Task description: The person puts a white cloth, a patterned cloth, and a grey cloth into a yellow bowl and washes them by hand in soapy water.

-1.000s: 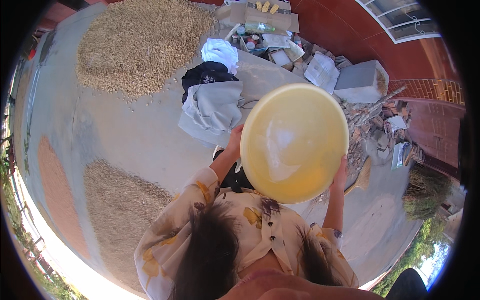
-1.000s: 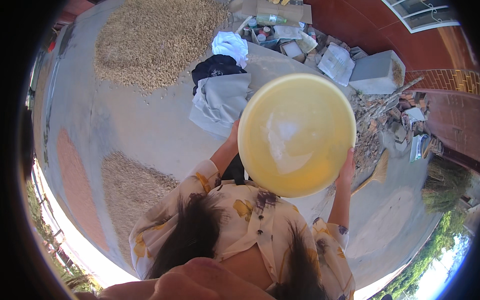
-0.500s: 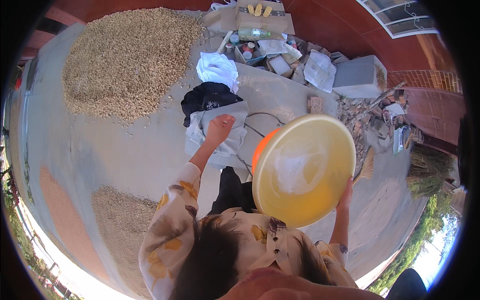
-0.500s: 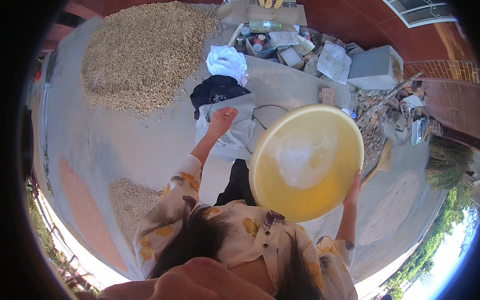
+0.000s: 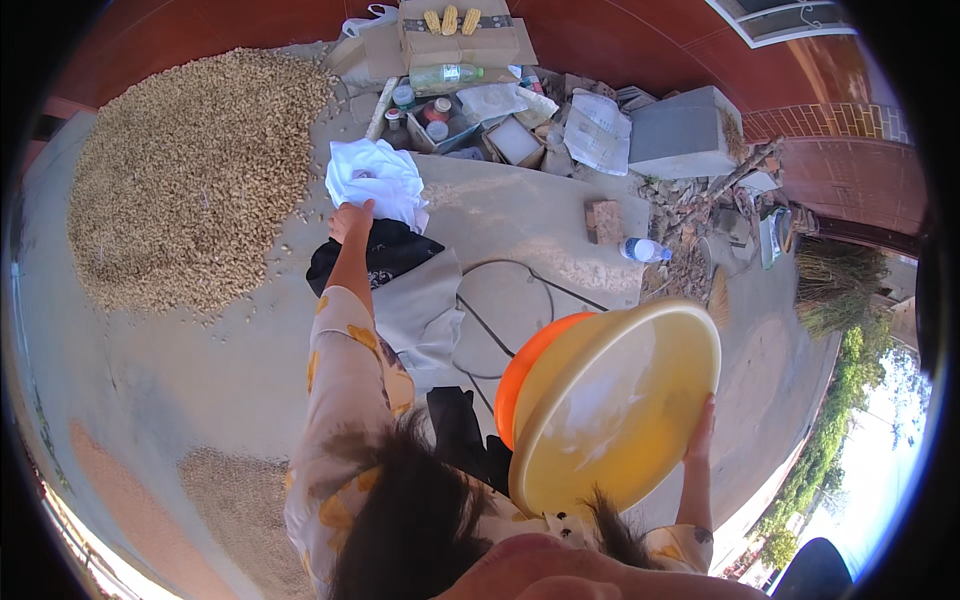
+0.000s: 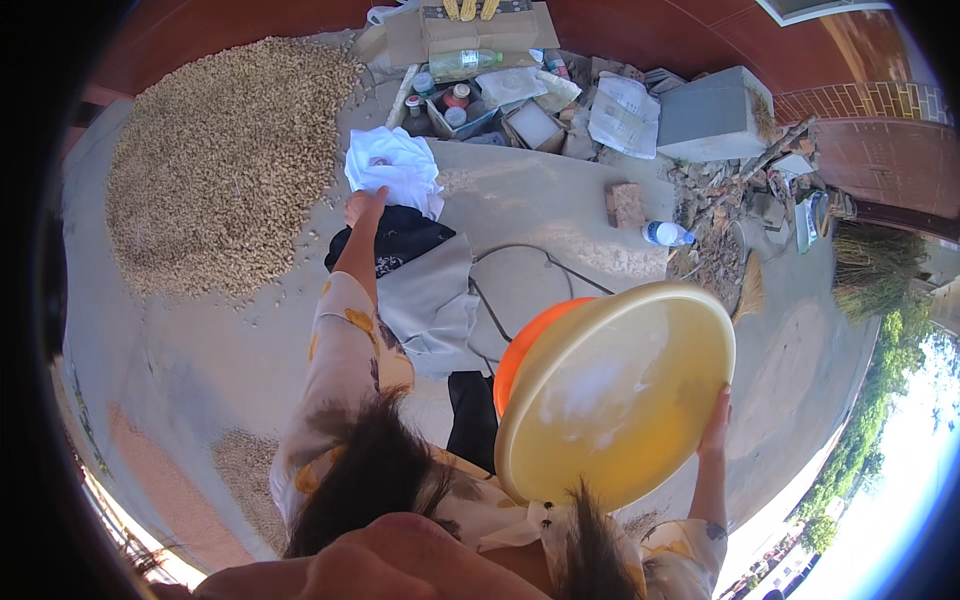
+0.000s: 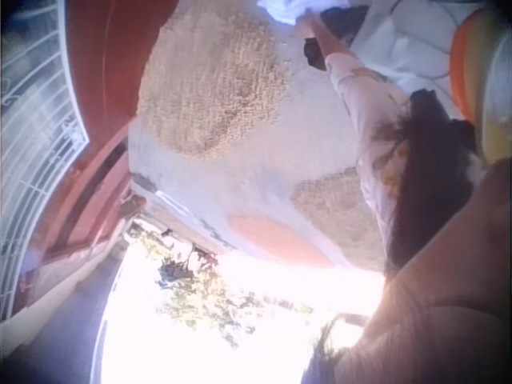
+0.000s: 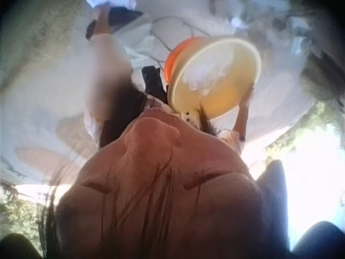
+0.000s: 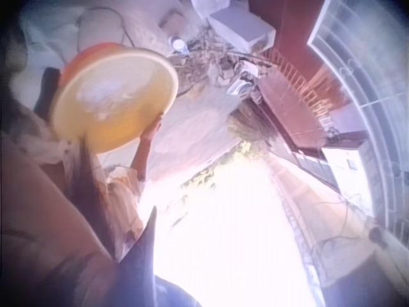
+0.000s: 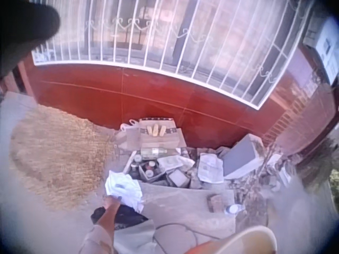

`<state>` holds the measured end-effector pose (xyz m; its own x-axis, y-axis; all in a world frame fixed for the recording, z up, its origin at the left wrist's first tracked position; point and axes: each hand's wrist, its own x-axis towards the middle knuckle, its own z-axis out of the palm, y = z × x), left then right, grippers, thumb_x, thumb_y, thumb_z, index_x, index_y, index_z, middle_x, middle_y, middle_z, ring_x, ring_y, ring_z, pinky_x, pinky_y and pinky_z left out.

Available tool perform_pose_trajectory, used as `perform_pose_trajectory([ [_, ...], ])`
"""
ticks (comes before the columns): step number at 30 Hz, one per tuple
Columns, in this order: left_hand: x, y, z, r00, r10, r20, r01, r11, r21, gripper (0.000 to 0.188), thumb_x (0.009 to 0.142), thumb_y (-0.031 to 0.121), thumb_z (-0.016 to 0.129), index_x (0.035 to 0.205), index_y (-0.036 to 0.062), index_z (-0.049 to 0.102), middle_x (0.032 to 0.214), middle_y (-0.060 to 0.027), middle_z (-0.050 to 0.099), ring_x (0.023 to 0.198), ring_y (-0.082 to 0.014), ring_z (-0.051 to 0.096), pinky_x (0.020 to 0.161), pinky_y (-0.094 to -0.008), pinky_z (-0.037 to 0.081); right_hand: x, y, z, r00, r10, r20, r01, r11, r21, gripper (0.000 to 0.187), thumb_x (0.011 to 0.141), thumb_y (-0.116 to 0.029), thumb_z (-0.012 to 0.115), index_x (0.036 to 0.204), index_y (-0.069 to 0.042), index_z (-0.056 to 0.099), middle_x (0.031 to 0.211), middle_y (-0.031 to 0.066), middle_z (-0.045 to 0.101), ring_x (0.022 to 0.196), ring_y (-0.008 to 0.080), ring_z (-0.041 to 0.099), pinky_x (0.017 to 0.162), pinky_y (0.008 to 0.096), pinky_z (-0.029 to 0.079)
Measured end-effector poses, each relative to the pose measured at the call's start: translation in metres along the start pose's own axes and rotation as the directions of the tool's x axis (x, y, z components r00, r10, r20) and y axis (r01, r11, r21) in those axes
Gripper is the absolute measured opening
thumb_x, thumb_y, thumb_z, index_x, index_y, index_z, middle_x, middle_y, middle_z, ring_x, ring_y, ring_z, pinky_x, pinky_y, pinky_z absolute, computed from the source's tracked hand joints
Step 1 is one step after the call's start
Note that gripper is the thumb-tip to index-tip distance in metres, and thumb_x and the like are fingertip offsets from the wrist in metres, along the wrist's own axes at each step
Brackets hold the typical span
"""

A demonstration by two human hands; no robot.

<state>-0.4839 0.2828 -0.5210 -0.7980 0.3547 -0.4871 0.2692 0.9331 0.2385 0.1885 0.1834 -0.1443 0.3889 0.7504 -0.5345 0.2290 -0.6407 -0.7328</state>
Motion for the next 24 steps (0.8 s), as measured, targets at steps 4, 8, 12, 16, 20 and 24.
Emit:
perform_pose_trajectory([
  [4,0.028,-0.027,0.027,0.984,0.14,-0.107,-0.156,0.975,-0.158,0.032,0.087,0.039,0.062,0.112,0.0208,0.07,0.105,-0.0055,0.071,0.102,-0.0292,0.065,0.092,-0.0456,0.048,0.003,-0.005,0.005,0.995,-0.032,0.09,0.026,0.998,0.058,0.077,0.094,-0.065,0.045,0.138,-0.001,0.045,0.127,0.013,0.055,0.112,0.0254,0.058,0.094,0.0402,0.05],
  [8,0.016,-0.033,0.015,0.849,0.465,-0.253,-0.528,0.716,-0.456,0.019,0.092,0.02,0.055,0.104,0.0094,0.067,0.091,-0.014,0.07,0.084,-0.032,0.068,0.074,-0.0387,0.052,-0.008,-0.012,0.015,0.999,-0.032,0.035,0.03,0.999,0.038,0.079,0.093,-0.065,0.048,0.136,0.001,0.044,0.126,0.0135,0.054,0.11,0.0246,0.058,0.091,0.0383,0.051],
  [12,-0.015,-0.034,-0.006,0.823,0.501,-0.267,-0.531,0.511,-0.677,0.016,0.097,0.012,0.048,0.102,0.0056,0.062,0.073,-0.0054,0.06,0.066,-0.0183,0.057,0.065,-0.0323,0.047,-0.009,-0.021,0.02,0.999,-0.01,-0.044,0.009,0.999,-0.039,0.08,0.092,-0.065,0.05,0.133,0.003,0.044,0.122,0.0132,0.055,0.108,0.0234,0.058,0.088,0.0372,0.052],
  [16,-0.092,-0.005,-0.073,0.733,0.66,-0.166,-0.494,0.348,-0.797,0.016,0.1,0.006,0.041,0.102,0.0047,0.057,0.083,0.0008,0.049,0.077,-0.0081,0.044,0.073,-0.0223,0.039,-0.004,-0.009,0.012,0.999,-0.018,-0.03,0.018,1.0,-0.012,0.08,0.091,-0.066,0.051,0.131,0.004,0.045,0.122,0.0132,0.055,0.106,0.0223,0.058,0.088,0.0364,0.051],
  [20,-0.161,0.02,-0.143,0.603,0.797,-0.036,-0.423,0.282,-0.861,0.012,0.099,0.005,0.043,0.1,0.0039,0.055,0.089,0.0008,0.051,0.085,-0.0077,0.044,0.079,-0.0207,0.037,-0.004,-0.016,0.015,0.999,-0.034,0.013,0.035,0.999,-0.025,0.078,0.091,-0.064,0.052,0.129,0.004,0.048,0.12,0.0128,0.057,0.103,0.0211,0.059,0.086,0.0348,0.052],
  [24,-0.204,0.029,-0.216,0.556,0.83,0.047,-0.373,0.3,-0.878,0.012,0.1,0.008,0.044,0.101,0.0049,0.056,0.089,0.0013,0.052,0.083,-0.0064,0.046,0.076,-0.02,0.038,-0.016,-0.027,0.022,0.999,-0.034,0.028,0.036,0.998,-0.044,0.073,0.092,-0.063,0.052,0.122,0.003,0.057,0.108,0.01,0.062,0.095,0.0188,0.062,0.081,0.0323,0.052],
])
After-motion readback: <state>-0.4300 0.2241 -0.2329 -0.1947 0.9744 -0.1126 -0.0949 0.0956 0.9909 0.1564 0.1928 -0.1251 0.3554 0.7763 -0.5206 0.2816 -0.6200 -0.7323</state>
